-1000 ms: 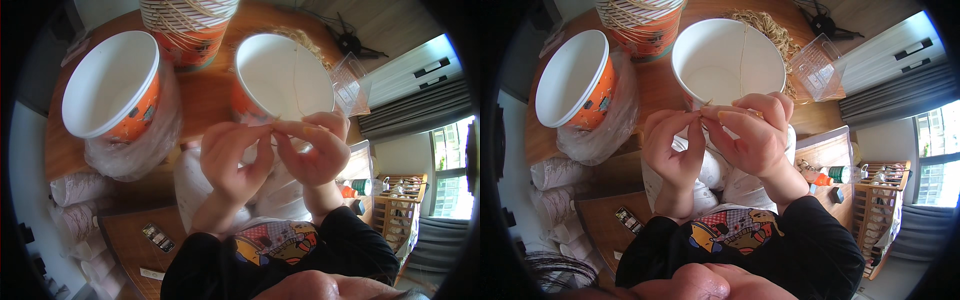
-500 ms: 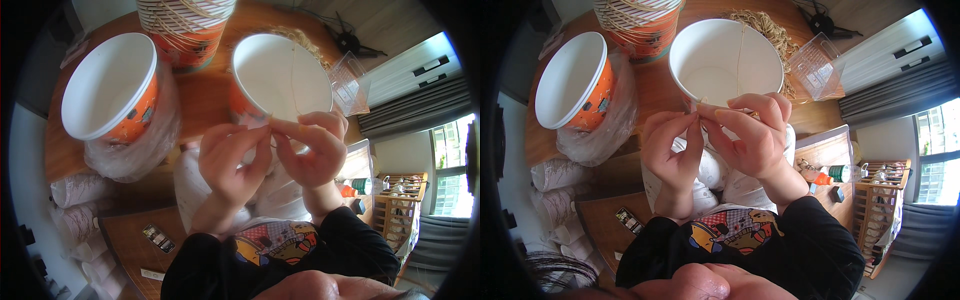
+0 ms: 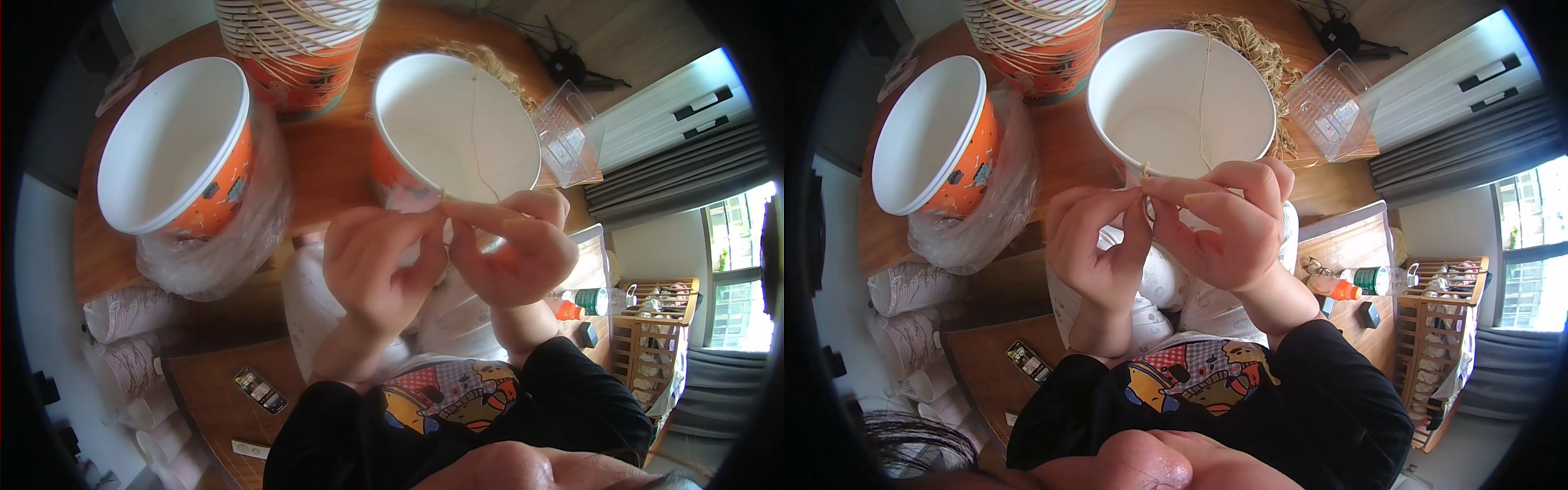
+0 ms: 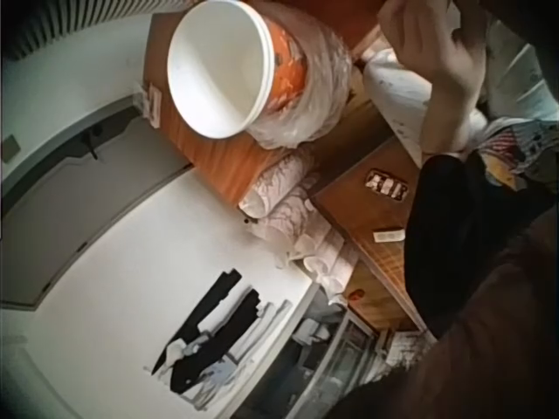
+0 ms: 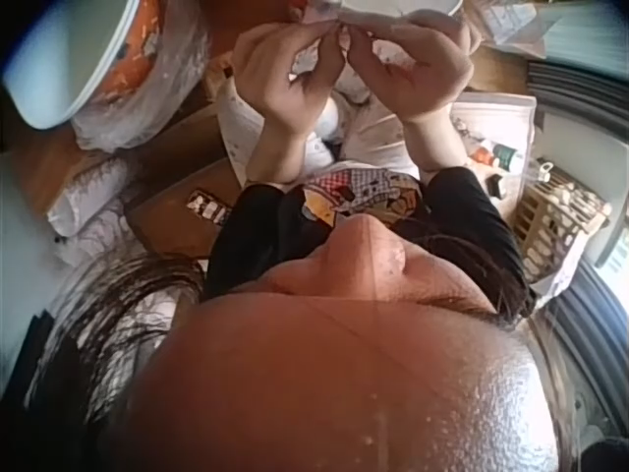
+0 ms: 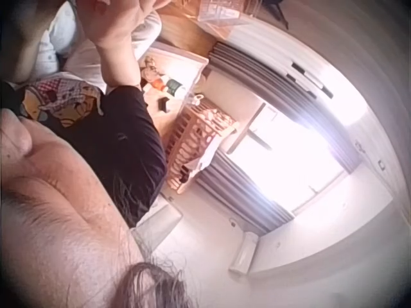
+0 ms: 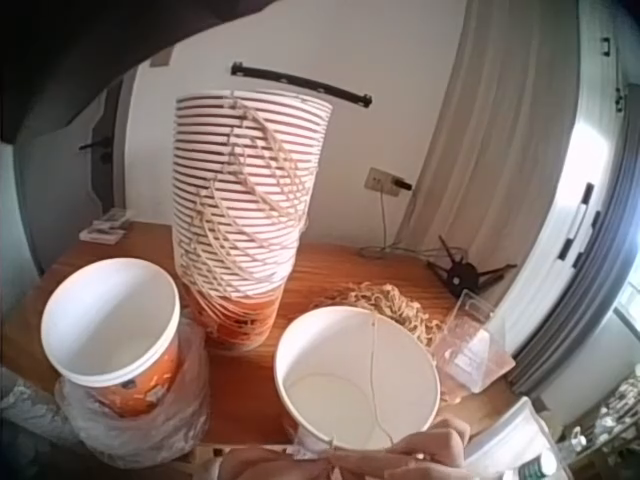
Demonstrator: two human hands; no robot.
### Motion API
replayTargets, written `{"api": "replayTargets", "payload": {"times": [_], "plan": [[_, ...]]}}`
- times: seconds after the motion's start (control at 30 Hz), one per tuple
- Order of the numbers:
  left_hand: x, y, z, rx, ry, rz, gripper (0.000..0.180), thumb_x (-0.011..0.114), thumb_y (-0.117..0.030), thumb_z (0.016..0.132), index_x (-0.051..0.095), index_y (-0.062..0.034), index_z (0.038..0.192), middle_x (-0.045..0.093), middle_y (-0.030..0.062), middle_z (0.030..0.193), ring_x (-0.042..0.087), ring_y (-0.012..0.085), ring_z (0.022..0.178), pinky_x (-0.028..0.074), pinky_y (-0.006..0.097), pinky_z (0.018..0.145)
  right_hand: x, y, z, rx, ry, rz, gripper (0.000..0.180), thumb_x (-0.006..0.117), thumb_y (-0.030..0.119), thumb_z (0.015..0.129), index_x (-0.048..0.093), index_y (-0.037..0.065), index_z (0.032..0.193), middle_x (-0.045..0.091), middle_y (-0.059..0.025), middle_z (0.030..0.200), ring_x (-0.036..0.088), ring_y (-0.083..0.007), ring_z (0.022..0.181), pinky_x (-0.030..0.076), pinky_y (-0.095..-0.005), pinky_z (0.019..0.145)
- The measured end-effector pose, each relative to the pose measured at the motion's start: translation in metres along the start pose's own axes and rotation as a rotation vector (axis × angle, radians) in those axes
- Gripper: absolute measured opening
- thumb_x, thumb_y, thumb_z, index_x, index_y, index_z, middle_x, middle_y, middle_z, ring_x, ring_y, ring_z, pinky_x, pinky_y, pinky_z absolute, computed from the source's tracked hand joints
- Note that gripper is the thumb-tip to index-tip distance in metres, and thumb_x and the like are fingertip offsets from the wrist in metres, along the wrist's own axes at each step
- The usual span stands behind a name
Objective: Thread twine through pre-drilled holes in paper buckets to attach handles and place components inside.
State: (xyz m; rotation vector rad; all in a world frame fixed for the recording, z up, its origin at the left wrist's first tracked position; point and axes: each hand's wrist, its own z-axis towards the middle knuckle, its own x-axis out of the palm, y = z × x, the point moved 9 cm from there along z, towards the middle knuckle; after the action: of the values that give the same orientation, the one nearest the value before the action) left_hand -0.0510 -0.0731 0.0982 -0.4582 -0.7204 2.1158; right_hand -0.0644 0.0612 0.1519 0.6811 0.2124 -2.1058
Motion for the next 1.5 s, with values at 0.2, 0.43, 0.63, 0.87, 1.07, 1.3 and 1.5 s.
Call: {"api": "replayTargets", "payload": {"times": [0.2,0.43,0.63,0.87,1.07,1.3,1.5], "plan": [[0.002,-0.003,-0.001,0.065,-0.026,0.063,0.021,0.075,-0.001,0.069,0.069,-0.0081,0.087,0.069,0.0012,0.079,0.063,0.02,0.07,0.048,0.032,0.07,0.002,-0.014,-0.011,0.156,-0.012,0.184,0.035,0.078,0.002,0.065,0.06,0.012,0.094,0.074,0.0081,0.09,0.049,-0.0109,0.075,0.034,-0.0291,0.077],[0.003,-0.002,-0.002,0.067,-0.027,0.048,0.02,0.076,-0.002,0.069,0.068,-0.0081,0.086,0.069,0.0022,0.081,0.063,0.0211,0.072,0.049,0.033,0.07,0.008,-0.02,-0.02,0.212,0.03,0.307,0.043,0.075,0.001,0.071,0.051,0.009,0.105,0.075,0.0061,0.099,0.049,-0.0109,0.084,0.03,-0.0275,0.086],[0.004,-0.004,-0.003,0.093,-0.028,0.049,0.02,0.076,-0.002,0.068,0.067,-0.0081,0.086,0.069,0.0027,0.081,0.063,0.0214,0.072,0.049,0.033,0.07,0.007,-0.019,-0.017,0.178,0.058,0.266,0.048,0.078,0.003,0.072,0.049,0.008,0.11,0.075,0.0053,0.099,0.05,-0.0119,0.084,0.031,-0.0294,0.087],[0.005,-0.006,-0.003,0.102,-0.023,0.045,0.02,0.075,-0.003,0.069,0.067,-0.0085,0.086,0.069,0.0023,0.08,0.061,0.0219,0.07,0.048,0.033,0.069,0.016,-0.024,-0.013,0.181,0.226,0.162,0.043,0.078,0.003,0.073,0.05,0.009,0.104,0.075,0.0049,0.095,0.051,-0.0134,0.081,0.032,-0.0304,0.085],[0.012,0.0,-0.006,0.069,0.017,0.017,0.012,0.07,-0.001,0.075,0.065,-0.0034,0.086,0.065,0.0054,0.08,0.058,0.0263,0.071,0.047,0.036,0.067,0.019,-0.041,-0.009,0.097,0.032,0.469,0.039,0.076,0.001,0.074,0.049,0.01,0.1,0.075,0.0035,0.092,0.051,-0.0144,0.082,0.033,-0.0306,0.083],[0.02,0.001,-0.007,0.043,0.023,0.015,0.013,0.07,0.0,0.074,0.064,-0.0029,0.086,0.066,0.0057,0.08,0.058,0.0261,0.071,0.047,0.035,0.067,0.007,-0.043,-0.02,0.088,-0.031,0.326,0.032,0.08,0.005,0.069,0.062,0.015,0.093,0.074,0.009,0.093,0.053,-0.0122,0.085,0.032,-0.0301,0.085],[0.025,-0.002,-0.008,0.058,0.041,0.005,0.014,0.07,0.001,0.074,0.065,-0.0032,0.086,0.066,0.0058,0.08,0.059,0.0261,0.072,0.048,0.035,0.068,0.003,-0.037,-0.035,0.222,-0.079,0.185,0.027,0.08,0.004,0.069,0.069,0.015,0.091,0.074,0.0096,0.094,0.053,-0.0117,0.086,0.033,-0.0296,0.082]]}}
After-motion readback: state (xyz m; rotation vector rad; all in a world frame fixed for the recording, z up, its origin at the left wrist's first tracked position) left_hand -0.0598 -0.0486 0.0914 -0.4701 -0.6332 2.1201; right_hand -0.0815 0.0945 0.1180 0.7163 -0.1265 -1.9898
